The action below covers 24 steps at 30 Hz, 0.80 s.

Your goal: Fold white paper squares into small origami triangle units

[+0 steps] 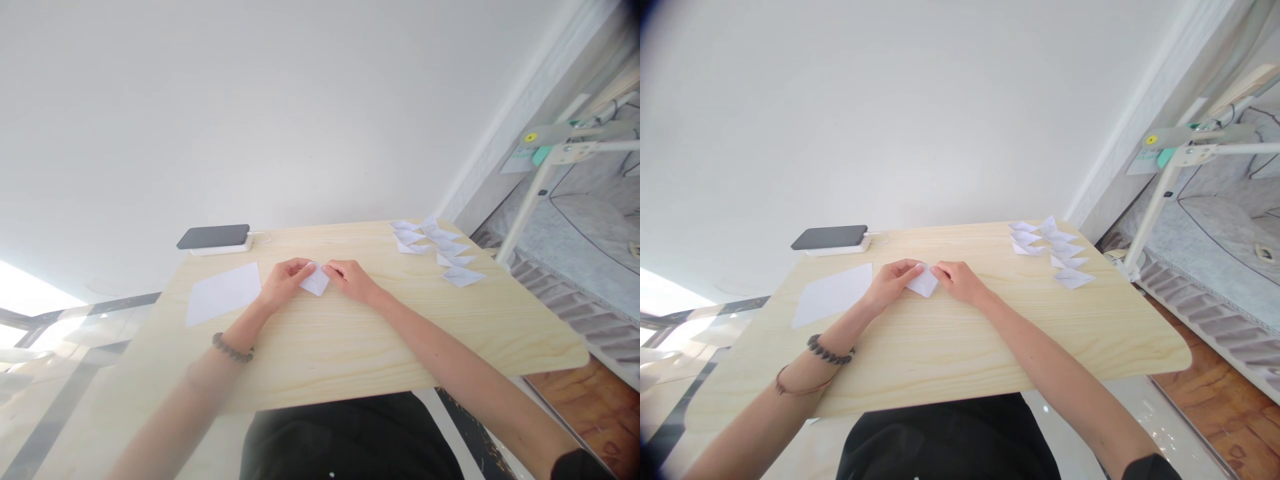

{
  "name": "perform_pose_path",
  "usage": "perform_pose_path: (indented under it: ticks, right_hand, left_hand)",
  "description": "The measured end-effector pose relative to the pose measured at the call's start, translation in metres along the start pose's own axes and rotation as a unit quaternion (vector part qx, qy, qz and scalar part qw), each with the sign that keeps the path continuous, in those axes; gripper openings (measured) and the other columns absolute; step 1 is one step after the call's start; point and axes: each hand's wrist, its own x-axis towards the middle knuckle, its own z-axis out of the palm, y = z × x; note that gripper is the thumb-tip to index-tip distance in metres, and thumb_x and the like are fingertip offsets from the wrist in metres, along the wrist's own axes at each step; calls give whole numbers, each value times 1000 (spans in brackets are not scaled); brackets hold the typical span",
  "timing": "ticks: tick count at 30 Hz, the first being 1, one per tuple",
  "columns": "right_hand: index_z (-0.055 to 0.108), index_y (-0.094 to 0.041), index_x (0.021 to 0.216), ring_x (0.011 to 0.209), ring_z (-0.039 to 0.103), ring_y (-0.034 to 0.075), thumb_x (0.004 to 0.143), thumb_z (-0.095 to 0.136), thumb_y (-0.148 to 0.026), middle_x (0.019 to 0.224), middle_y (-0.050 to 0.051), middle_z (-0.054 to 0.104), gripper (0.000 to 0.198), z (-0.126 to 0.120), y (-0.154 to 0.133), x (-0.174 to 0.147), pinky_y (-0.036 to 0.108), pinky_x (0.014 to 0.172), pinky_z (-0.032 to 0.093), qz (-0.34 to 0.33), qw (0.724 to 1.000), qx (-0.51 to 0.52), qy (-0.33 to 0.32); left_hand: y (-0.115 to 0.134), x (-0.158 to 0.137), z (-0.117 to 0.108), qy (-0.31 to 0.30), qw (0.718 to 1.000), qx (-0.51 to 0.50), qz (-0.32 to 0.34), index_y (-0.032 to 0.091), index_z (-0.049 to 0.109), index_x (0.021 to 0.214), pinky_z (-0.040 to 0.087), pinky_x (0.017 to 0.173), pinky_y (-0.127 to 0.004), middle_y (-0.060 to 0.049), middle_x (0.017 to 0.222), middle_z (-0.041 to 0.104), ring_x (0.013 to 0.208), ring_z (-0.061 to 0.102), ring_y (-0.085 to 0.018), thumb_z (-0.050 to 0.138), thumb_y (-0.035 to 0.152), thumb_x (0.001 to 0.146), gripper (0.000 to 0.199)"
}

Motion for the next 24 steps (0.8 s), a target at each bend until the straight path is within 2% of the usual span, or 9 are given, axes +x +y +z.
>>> perform_pose_path:
  ticks: [4,9,18,24]
  right_hand:
    - [35,-17,57,52,33,7,85,34,-35,54,-4,36,33,2,-1,0,22,51,25,-6,1000,7,-14]
    - [35,-17,57,50,30,7,85,33,-36,53,-5,34,33,0,-4,0,22,49,24,5,999,21,-33]
    - [39,-17,58,51,32,7,84,36,-34,54,-5,38,31,0,-6,-3,22,50,25,-7,997,18,-72]
    - [37,-17,55,48,29,7,83,36,-32,51,-5,33,32,0,-9,-2,22,48,23,1,997,23,-80]
  left_hand:
    - [-3,2,-3,9,1000,11,-9,13,65,86,42,64,-25,-5,80,65,71,56,-15,60,46,69,37]
    - [-4,3,-3,-3,1000,-10,-18,13,65,82,41,60,-24,-5,77,64,68,54,-14,61,45,68,36]
    - [-5,3,-4,-34,999,-19,-33,14,63,82,36,50,-21,-3,72,62,58,51,-10,61,44,67,34]
    - [-9,6,-3,5,999,19,-25,14,65,81,39,52,-23,-5,74,66,60,54,-13,62,47,65,38]
